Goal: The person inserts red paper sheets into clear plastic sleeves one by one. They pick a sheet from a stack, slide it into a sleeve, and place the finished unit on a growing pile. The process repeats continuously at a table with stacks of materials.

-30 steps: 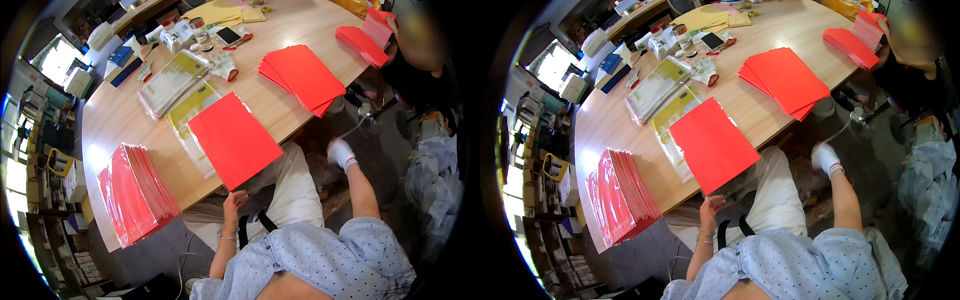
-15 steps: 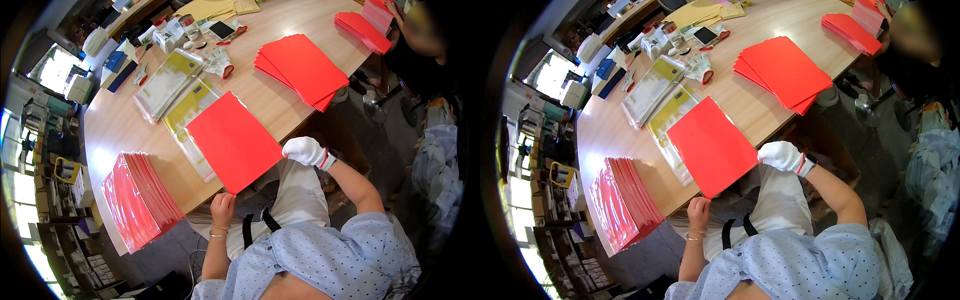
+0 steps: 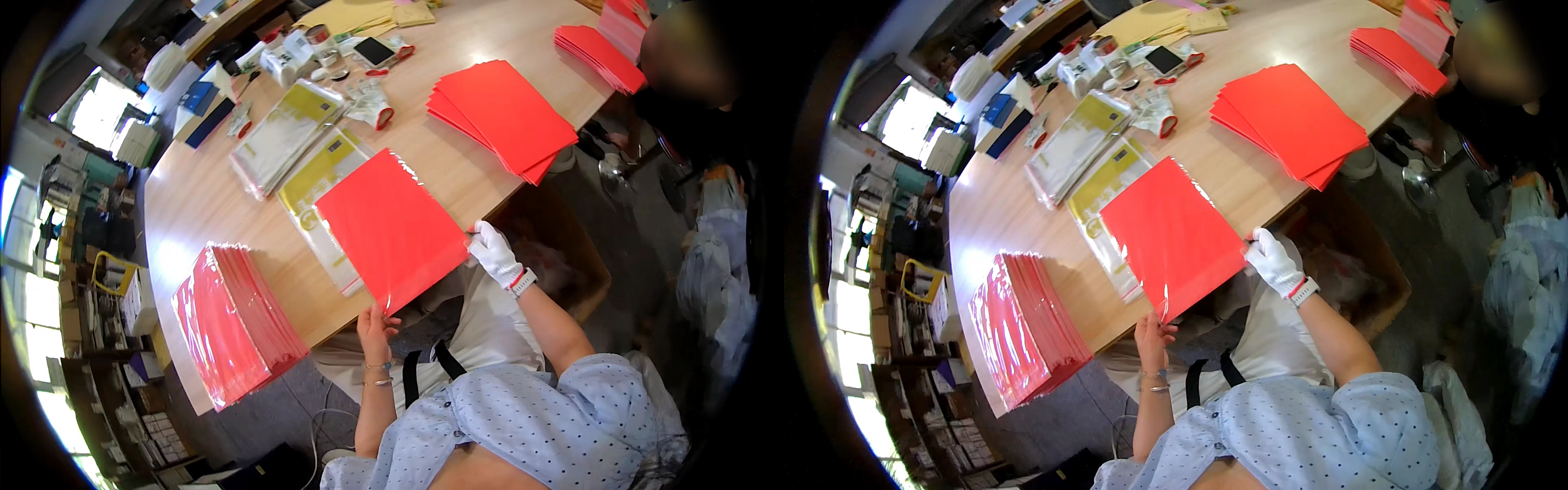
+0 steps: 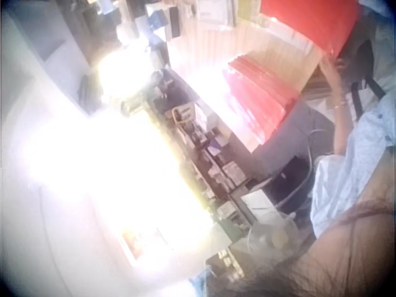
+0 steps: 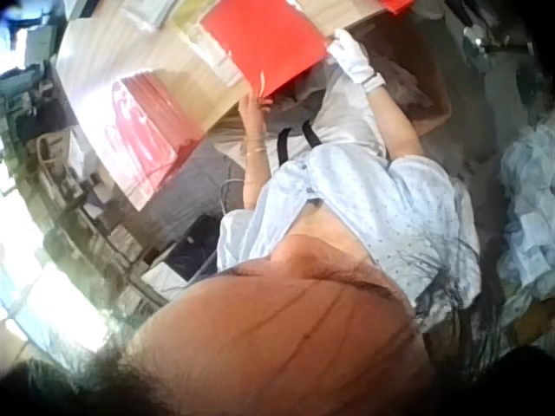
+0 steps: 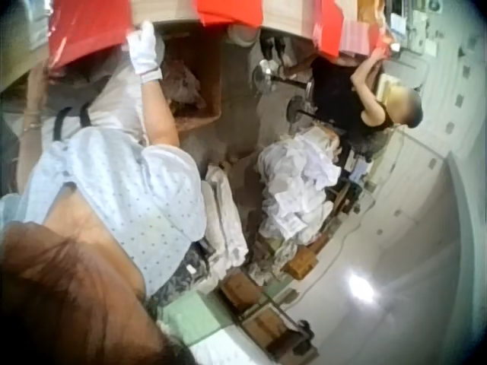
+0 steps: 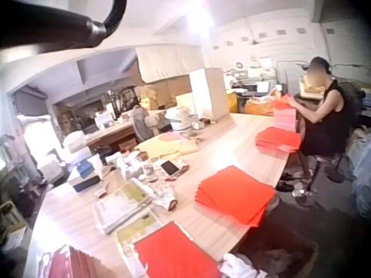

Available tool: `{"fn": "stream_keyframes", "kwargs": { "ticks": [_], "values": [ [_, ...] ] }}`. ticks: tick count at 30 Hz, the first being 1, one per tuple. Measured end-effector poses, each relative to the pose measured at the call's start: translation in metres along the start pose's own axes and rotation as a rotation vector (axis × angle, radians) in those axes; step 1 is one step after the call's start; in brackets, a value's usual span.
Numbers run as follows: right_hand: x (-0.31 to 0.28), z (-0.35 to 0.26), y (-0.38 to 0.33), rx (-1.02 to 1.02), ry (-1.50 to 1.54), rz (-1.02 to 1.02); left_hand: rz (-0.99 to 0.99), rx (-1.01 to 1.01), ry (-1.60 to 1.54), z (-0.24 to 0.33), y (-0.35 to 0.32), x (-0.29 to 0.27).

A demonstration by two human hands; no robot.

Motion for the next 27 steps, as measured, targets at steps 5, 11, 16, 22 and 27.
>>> {"fn": "stream_keyframes", "kwargs": {
  "ticks": [5, 11, 16, 22, 27],
  "values": [
    [0.033, 0.025, -0.011, -0.153, 0.122, -0.208, -0.153, 0.181, 0.293, 0.062, -0.012, 0.0],
    [0.185, -0.036, -0.007, -0.301, 0.119, -0.531, 0.267, 0.563, 0.571, 0.185, -0.129, -0.088],
    [0.336, -0.13, -0.01, -0.488, -0.155, -0.733, 0.633, 0.676, 0.623, 0.222, -0.172, -0.277],
    [0.371, -0.143, -0.017, -0.385, -0.566, -0.898, 0.641, 0.573, 0.405, 0.148, -0.142, -0.367],
    [0.321, -0.082, -0.002, -0.19, 0.38, -0.897, 0.695, 0.529, 0.451, 0.14, -0.128, -0.381]
  ]
}}
Point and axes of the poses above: each hand's wrist, its own y-axis towards the middle knuckle, its own x-axis out of the palm, z = x × y, the point moved 5 cm from there along y, towards the middle knuckle, and after that the axes turned 10 degrees about -z, right-handed, at the moved point
